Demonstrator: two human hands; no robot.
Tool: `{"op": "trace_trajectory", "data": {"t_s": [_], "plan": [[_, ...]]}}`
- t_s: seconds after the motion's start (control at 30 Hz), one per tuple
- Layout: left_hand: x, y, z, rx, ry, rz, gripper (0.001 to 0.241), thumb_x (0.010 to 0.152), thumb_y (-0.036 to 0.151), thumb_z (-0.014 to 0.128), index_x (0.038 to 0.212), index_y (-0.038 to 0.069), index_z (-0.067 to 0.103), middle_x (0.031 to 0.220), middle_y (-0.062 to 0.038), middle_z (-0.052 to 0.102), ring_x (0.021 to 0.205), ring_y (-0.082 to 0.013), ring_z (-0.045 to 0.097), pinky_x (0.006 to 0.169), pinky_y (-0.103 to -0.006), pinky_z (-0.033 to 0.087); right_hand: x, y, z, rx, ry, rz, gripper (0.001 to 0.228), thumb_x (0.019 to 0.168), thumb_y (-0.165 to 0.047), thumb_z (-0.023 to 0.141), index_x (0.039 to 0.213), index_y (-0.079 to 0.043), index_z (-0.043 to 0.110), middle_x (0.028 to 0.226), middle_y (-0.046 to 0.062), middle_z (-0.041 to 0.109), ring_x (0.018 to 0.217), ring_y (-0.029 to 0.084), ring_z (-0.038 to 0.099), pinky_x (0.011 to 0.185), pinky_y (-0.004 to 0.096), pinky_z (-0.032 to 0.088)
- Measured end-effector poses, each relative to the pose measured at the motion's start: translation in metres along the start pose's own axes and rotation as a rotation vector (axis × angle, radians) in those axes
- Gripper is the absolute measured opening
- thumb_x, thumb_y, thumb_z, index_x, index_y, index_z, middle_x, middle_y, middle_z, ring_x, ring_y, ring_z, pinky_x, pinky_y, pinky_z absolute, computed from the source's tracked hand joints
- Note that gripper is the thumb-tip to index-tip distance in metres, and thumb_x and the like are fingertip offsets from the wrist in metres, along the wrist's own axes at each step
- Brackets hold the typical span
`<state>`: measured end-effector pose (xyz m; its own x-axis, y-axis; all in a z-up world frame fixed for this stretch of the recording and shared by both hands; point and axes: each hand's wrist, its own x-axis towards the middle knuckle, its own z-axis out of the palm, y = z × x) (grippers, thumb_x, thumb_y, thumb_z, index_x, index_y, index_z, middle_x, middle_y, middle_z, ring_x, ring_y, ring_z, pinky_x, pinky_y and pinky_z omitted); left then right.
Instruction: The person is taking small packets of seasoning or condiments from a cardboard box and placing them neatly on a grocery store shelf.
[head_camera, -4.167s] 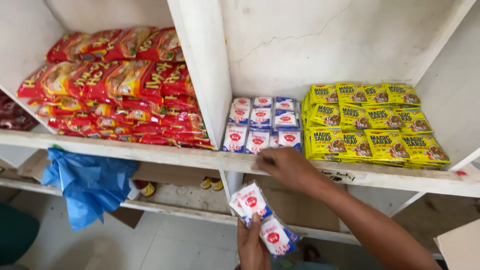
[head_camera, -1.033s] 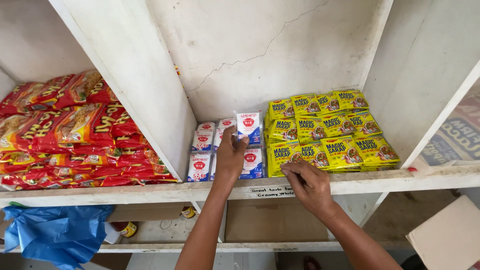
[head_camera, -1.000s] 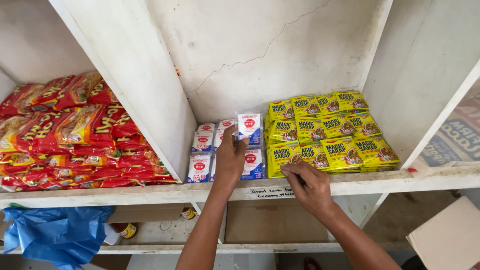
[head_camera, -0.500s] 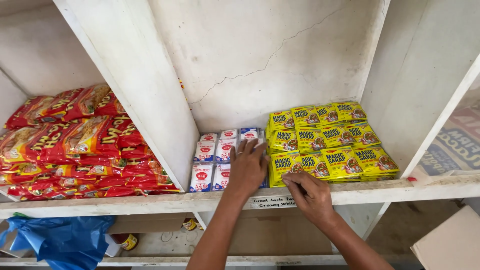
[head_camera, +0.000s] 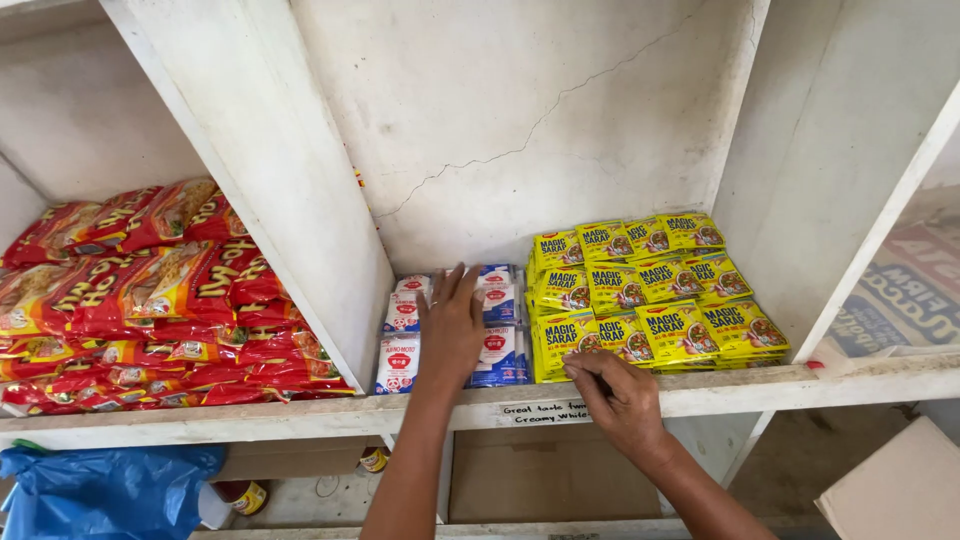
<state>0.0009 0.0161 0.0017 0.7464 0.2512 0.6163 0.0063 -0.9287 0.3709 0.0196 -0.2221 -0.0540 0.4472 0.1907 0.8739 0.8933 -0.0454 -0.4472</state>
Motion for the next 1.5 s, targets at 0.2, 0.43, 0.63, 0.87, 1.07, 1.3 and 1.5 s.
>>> {"op": "trace_trajectory", "data": {"t_s": [0.2, 0.43, 0.63, 0.87, 1.07, 1.3, 1.5], "plan": [[0.000, -0.027, 0.004, 0.241, -0.289, -0.112, 0.053, 0.105, 0.043, 0.033, 0.148, 0.016, 0.048, 0.160, -0.008, 0.039, 0.152, -0.0334, 0.024, 0.118, -0.0672, 0.010, 0.001, -0.001, 0.001, -0.013, -0.007, 0.046, 0.011, 0.089, -0.003, 0.075, 0.100, -0.004, 0.072, 0.089, 0.009, 0.076, 0.070, 0.013, 0.073, 0.059, 0.026, 0.056], [-0.002, -0.035, 0.011, 0.277, -0.354, -0.149, 0.056, 0.106, 0.047, 0.030, 0.150, 0.016, 0.045, 0.161, -0.006, 0.038, 0.152, -0.0301, 0.026, 0.122, -0.0649, 0.011, 0.002, -0.005, 0.001, -0.011, -0.014, 0.084, 0.010, 0.089, -0.004, 0.075, 0.098, -0.003, 0.072, 0.088, 0.009, 0.077, 0.068, 0.013, 0.072, 0.057, 0.027, 0.056], [-0.005, -0.026, 0.027, 0.292, -0.161, -0.019, 0.056, 0.107, 0.044, 0.033, 0.153, 0.012, 0.041, 0.162, -0.013, 0.034, 0.152, -0.0358, 0.024, 0.117, -0.0679, 0.009, 0.006, -0.007, 0.001, 0.004, -0.027, 0.088, 0.010, 0.089, -0.006, 0.075, 0.098, -0.003, 0.072, 0.085, 0.009, 0.077, 0.066, 0.014, 0.073, 0.056, 0.027, 0.056], [-0.014, 0.019, 0.016, 0.212, -0.347, -0.082, 0.059, 0.105, 0.046, 0.035, 0.154, 0.013, 0.038, 0.163, -0.010, 0.033, 0.151, -0.0340, 0.026, 0.119, -0.0698, 0.006, 0.008, -0.009, 0.000, -0.060, -0.020, 0.020, 0.010, 0.088, -0.005, 0.076, 0.097, -0.003, 0.072, 0.087, 0.010, 0.077, 0.072, 0.017, 0.074, 0.061, 0.029, 0.057], [-0.052, 0.069, 0.004, 0.160, 0.053, 0.206, 0.049, 0.103, 0.028, 0.052, 0.148, 0.008, 0.050, 0.157, -0.015, 0.045, 0.150, -0.0378, 0.034, 0.118, -0.0687, 0.012, -0.021, 0.009, -0.024, 0.045, 0.109, 0.157, 0.010, 0.087, 0.000, 0.075, 0.097, -0.002, 0.074, 0.085, 0.008, 0.079, 0.063, 0.016, 0.071, 0.055, 0.029, 0.054], [-0.161, 0.175, 0.046, -0.524, 0.115, 0.611, 0.038, 0.088, 0.000, 0.070, 0.124, 0.012, 0.070, 0.134, -0.010, 0.063, 0.134, -0.0353, 0.055, 0.117, -0.0579, 0.039, -0.104, -0.044, -0.152, -0.233, 0.091, 0.066, 0.016, 0.083, 0.001, 0.079, 0.096, -0.005, 0.073, 0.079, 0.006, 0.075, 0.056, 0.017, 0.062, 0.050, 0.032, 0.048], [-0.264, 0.255, 0.150, -0.853, -0.308, 0.429, 0.024, 0.095, 0.002, 0.064, 0.117, 0.011, 0.071, 0.124, -0.013, 0.064, 0.123, -0.0340, 0.061, 0.097, -0.0481, 0.052, -0.200, -0.081, -0.281, -0.411, 0.043, 0.465, 0.015, 0.087, -0.003, 0.079, 0.101, -0.006, 0.074, 0.082, 0.008, 0.074, 0.064, 0.023, 0.069, 0.056, 0.036, 0.052]]}}
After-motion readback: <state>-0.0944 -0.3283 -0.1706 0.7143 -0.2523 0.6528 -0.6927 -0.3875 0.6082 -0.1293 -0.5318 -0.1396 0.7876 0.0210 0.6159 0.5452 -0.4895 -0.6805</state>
